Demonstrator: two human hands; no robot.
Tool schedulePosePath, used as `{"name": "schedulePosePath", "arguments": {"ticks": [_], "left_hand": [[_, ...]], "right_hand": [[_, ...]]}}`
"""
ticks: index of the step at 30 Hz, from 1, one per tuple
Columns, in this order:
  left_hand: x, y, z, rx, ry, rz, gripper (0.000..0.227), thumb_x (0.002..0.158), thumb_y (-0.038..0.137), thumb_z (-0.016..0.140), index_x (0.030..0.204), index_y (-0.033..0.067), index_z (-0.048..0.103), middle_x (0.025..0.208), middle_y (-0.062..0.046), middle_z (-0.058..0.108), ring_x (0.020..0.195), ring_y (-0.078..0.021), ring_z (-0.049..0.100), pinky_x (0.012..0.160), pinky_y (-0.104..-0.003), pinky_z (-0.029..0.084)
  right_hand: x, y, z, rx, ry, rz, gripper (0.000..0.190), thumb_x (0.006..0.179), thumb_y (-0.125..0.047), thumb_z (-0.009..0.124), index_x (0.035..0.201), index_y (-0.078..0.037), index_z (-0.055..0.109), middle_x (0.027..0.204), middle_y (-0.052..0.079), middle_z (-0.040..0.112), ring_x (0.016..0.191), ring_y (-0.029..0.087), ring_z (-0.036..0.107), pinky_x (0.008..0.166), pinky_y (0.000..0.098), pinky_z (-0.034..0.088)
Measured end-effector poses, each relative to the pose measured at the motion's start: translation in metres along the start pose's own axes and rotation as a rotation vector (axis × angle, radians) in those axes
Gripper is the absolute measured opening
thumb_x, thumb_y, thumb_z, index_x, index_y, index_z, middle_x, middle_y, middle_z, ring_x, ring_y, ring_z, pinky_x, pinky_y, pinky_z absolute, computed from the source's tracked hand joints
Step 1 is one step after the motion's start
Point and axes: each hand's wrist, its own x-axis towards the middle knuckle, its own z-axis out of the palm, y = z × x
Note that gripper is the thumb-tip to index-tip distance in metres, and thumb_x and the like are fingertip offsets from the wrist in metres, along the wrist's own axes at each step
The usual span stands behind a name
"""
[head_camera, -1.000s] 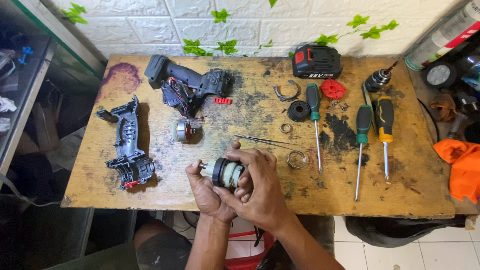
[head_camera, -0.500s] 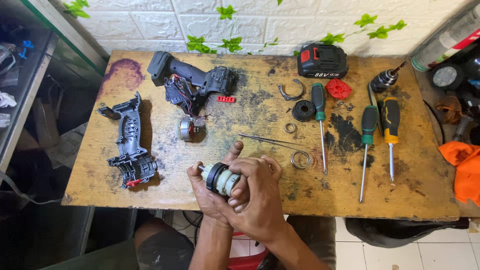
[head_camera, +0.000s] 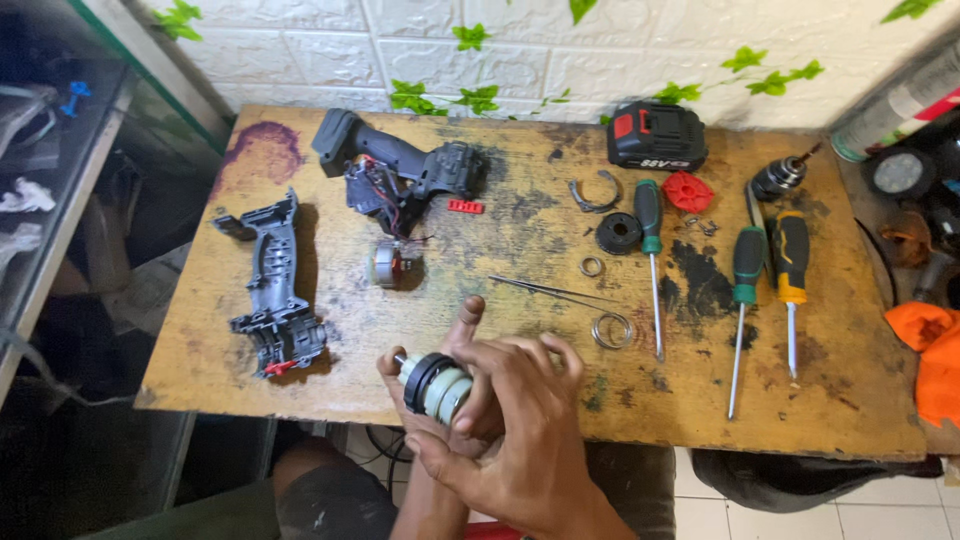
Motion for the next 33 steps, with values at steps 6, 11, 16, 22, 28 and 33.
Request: {"name": "schedulePosePath", "arguments": {"ticks": [6, 11, 16, 22, 28, 33], "left_hand": [[-0.009, -0.012, -0.062, -0.545, -0.364, -0.103, 0.081, 0.091, 0.045, 0.072, 0.148, 0.0192, 0.019, 0.070, -0.033, 0.057, 0.064, -0.0478, 0.064, 0.060, -0.051, 0.057], [-0.010, -0.019, -0.047, -0.520, -0.213, -0.036, 0.079, 0.087, 0.044, 0.072, 0.145, 0.0160, 0.025, 0.063, -0.023, 0.054, 0.052, -0.0386, 0.059, 0.050, -0.043, 0.051], [-0.008, -0.021, -0.023, -0.632, -0.154, -0.041, 0.078, 0.084, 0.038, 0.073, 0.144, 0.0146, 0.029, 0.081, -0.023, 0.056, 0.061, -0.0407, 0.063, 0.058, -0.048, 0.056], [-0.008, -0.028, -0.015, -0.580, -0.052, 0.071, 0.078, 0.087, 0.046, 0.069, 0.146, 0.0108, 0.031, 0.093, -0.021, 0.056, 0.058, -0.0340, 0.062, 0.059, -0.046, 0.058], [-0.005, -0.024, -0.037, -0.541, -0.251, -0.040, 0.073, 0.090, 0.044, 0.069, 0.144, 0.0186, 0.027, 0.075, -0.035, 0.061, 0.067, -0.0464, 0.066, 0.067, -0.047, 0.060], [-0.003, -0.029, -0.047, -0.542, -0.374, 0.017, 0.077, 0.091, 0.043, 0.072, 0.147, 0.0153, 0.028, 0.065, -0.028, 0.060, 0.060, -0.0380, 0.066, 0.062, -0.042, 0.059]], "right_hand": [[-0.013, -0.001, 0.011, -0.082, 0.018, -0.003, 0.049, 0.073, -0.044, 0.088, 0.101, -0.015, 0.059, 0.109, 0.000, 0.072, 0.106, 0.023, 0.068, 0.110, 0.0523, 0.031], [-0.013, 0.005, 0.012, -0.139, -0.010, -0.064, 0.047, 0.076, -0.044, 0.088, 0.104, -0.017, 0.061, 0.106, 0.000, 0.068, 0.104, 0.024, 0.065, 0.107, 0.0522, 0.033], [-0.007, 0.010, 0.012, -0.146, -0.061, -0.108, 0.044, 0.078, -0.044, 0.086, 0.107, -0.018, 0.066, 0.106, 0.002, 0.063, 0.102, 0.027, 0.061, 0.104, 0.0548, 0.035], [0.000, 0.009, 0.009, -0.149, -0.092, -0.170, 0.037, 0.079, -0.039, 0.084, 0.103, -0.016, 0.067, 0.104, 0.005, 0.061, 0.093, 0.027, 0.060, 0.097, 0.0525, 0.036], [-0.007, -0.002, 0.016, -0.262, -0.033, -0.017, 0.064, 0.075, -0.060, 0.083, 0.117, -0.015, 0.063, 0.104, 0.004, 0.067, 0.103, 0.027, 0.062, 0.100, 0.0494, 0.033], [-0.002, -0.008, 0.020, -0.267, -0.010, -0.033, 0.049, 0.073, -0.052, 0.087, 0.100, -0.016, 0.067, 0.097, -0.001, 0.068, 0.098, 0.025, 0.062, 0.100, 0.0480, 0.031]]}}
